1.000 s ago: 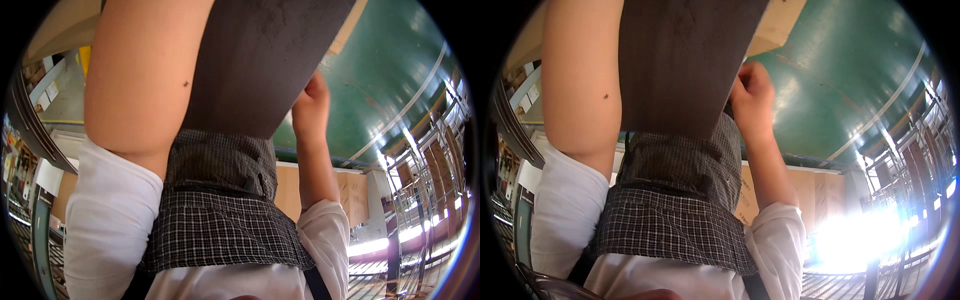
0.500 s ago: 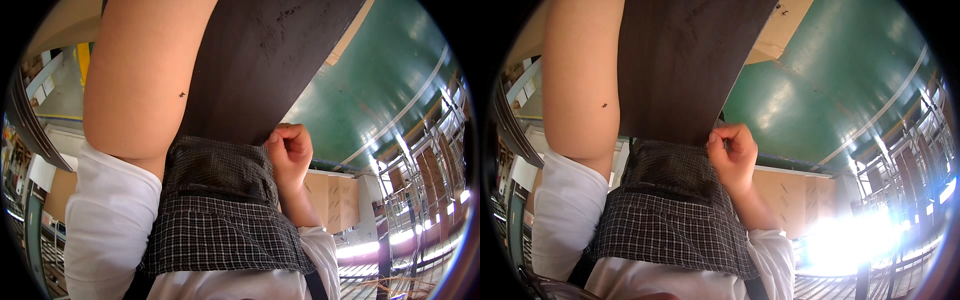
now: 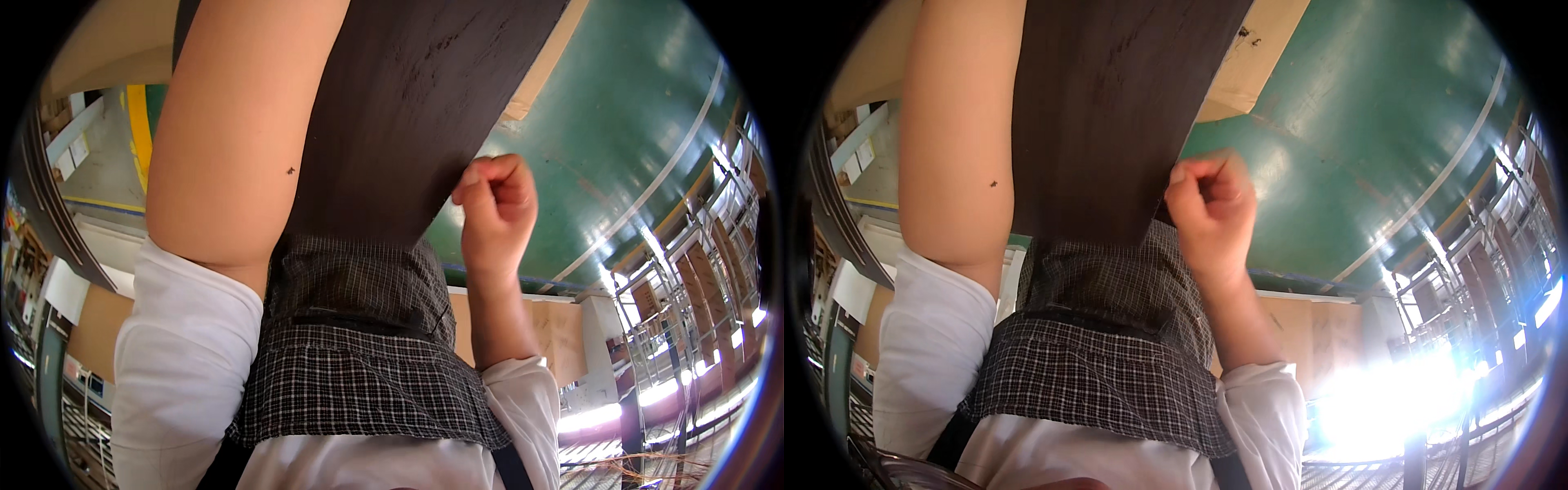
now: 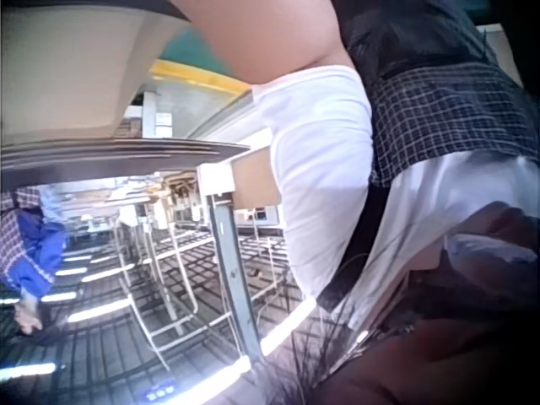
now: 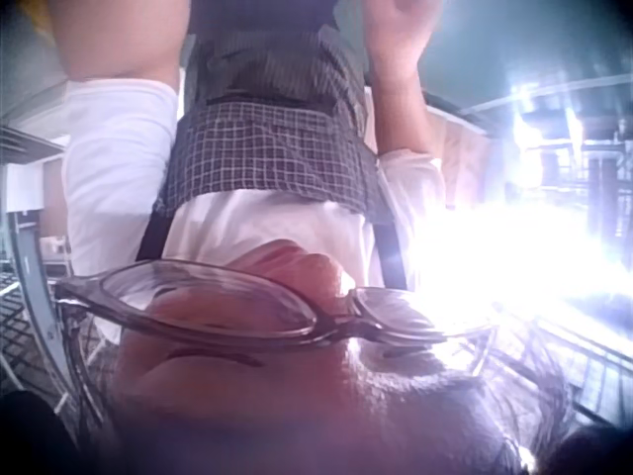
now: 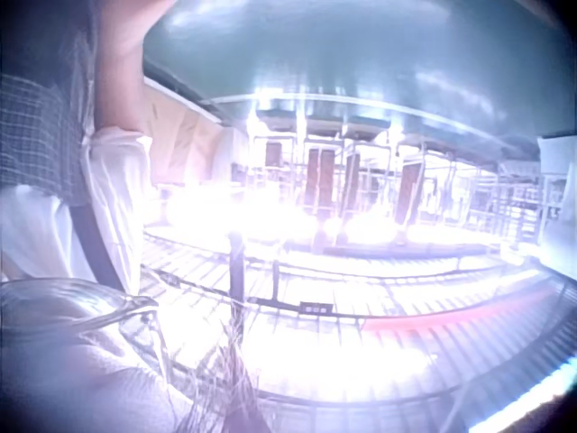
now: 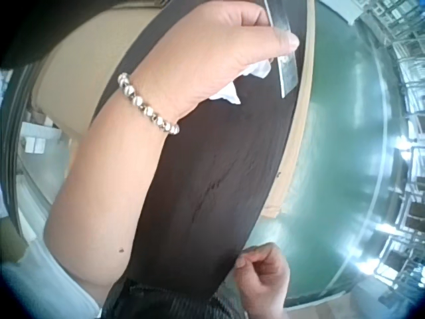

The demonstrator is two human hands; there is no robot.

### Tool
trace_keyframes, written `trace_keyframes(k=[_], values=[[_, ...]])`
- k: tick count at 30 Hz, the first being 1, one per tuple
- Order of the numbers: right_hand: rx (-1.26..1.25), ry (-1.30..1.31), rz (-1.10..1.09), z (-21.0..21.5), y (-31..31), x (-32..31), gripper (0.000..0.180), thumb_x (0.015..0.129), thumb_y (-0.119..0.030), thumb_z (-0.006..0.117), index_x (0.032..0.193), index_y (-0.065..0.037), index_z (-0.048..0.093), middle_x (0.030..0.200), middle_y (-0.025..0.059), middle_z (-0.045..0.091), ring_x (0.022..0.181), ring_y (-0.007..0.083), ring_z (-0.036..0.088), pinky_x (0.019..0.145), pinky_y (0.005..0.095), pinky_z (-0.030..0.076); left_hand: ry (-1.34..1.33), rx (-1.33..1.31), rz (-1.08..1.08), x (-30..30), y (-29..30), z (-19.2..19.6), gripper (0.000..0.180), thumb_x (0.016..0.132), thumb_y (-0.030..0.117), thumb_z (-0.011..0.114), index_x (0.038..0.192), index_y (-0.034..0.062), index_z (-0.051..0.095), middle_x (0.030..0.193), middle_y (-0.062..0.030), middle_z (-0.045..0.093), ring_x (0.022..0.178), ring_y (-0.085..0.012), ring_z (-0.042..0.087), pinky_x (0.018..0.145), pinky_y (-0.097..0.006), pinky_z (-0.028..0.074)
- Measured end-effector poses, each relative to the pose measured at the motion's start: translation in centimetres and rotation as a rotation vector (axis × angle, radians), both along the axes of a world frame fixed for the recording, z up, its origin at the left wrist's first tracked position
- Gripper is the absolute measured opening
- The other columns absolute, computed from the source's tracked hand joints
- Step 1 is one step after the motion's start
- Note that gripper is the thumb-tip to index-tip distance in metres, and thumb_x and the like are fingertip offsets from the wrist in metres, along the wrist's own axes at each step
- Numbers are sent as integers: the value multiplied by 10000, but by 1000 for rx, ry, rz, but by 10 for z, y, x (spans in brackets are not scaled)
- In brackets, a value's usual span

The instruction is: The person cleans dark-colored boards by hand with a cloth, uses a blade to scrape the edges, and sprays the surfaces with an air nozzle.

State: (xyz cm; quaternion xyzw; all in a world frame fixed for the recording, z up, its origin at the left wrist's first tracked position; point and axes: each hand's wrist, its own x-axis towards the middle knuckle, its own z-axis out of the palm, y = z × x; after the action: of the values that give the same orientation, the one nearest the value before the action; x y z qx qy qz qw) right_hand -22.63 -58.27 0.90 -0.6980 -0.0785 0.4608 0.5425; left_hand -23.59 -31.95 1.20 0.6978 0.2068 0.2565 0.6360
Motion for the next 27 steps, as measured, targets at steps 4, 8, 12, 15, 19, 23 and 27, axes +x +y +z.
trace_keyframes(k=[4, 8, 12, 15, 19, 23, 27], values=[[-35, 16, 1, 3, -7, 3, 88, 914, 19, 586, 904, -23, 511, 793, 31, 577, 660, 61, 513, 595, 207, 437, -10, 4, -7, 5, 2, -4, 286, 844, 321, 698, 836, 35, 692, 710, 5, 616, 642, -72, 551, 576, -236, 444], [-70, 151, -38, 9, -48, -40, 106, 901, 30, 597, 909, -25, 507, 847, 33, 583, 719, 63, 519, 634, 217, 449, -12, -2, -12, 4, 5, -4, 279, 846, 313, 697, 837, 35, 691, 709, 7, 615, 640, -70, 549, 575, -235, 443], [-101, 110, 24, 9, -55, -43, 115, 891, 38, 604, 905, -22, 507, 852, 37, 590, 720, 61, 530, 642, 220, 459, -11, -2, -12, 6, 7, 0, 271, 849, 306, 696, 838, 35, 691, 708, 8, 614, 638, -69, 548, 573, -234, 443], [-54, 76, 16, 9, -27, -14, 116, 885, 22, 621, 898, -23, 516, 837, 41, 604, 704, 68, 545, 636, 224, 466, -13, 1, -7, 6, 6, 2, 266, 851, 300, 695, 839, 35, 690, 707, 9, 613, 637, -67, 547, 572, -233, 443], [-20, -22, -20, 1, 31, 34, 94, 897, -6, 613, 871, -19, 524, 757, 24, 592, 656, 62, 530, 601, 217, 444, -15, 5, 1, 8, 5, 2, 258, 853, 292, 694, 840, 34, 689, 705, 10, 612, 635, -66, 546, 570, -232, 442], [6, -38, 3, 0, 27, 31, 101, 900, 8, 602, 871, -29, 513, 757, 6, 569, 649, 56, 515, 597, 213, 435, -12, 6, 21, 10, 8, 7, 251, 856, 284, 693, 841, 34, 688, 704, 11, 611, 633, -64, 544, 568, -231, 442], [-80, 66, 27, 9, -19, -11, 110, 901, 26, 599, 887, -35, 508, 795, 1, 563, 681, 44, 498, 610, 201, 428, 3, 11, 62, 13, 13, 14, 243, 858, 277, 692, 842, 34, 687, 703, 12, 611, 632, -62, 543, 567, -230, 441]])
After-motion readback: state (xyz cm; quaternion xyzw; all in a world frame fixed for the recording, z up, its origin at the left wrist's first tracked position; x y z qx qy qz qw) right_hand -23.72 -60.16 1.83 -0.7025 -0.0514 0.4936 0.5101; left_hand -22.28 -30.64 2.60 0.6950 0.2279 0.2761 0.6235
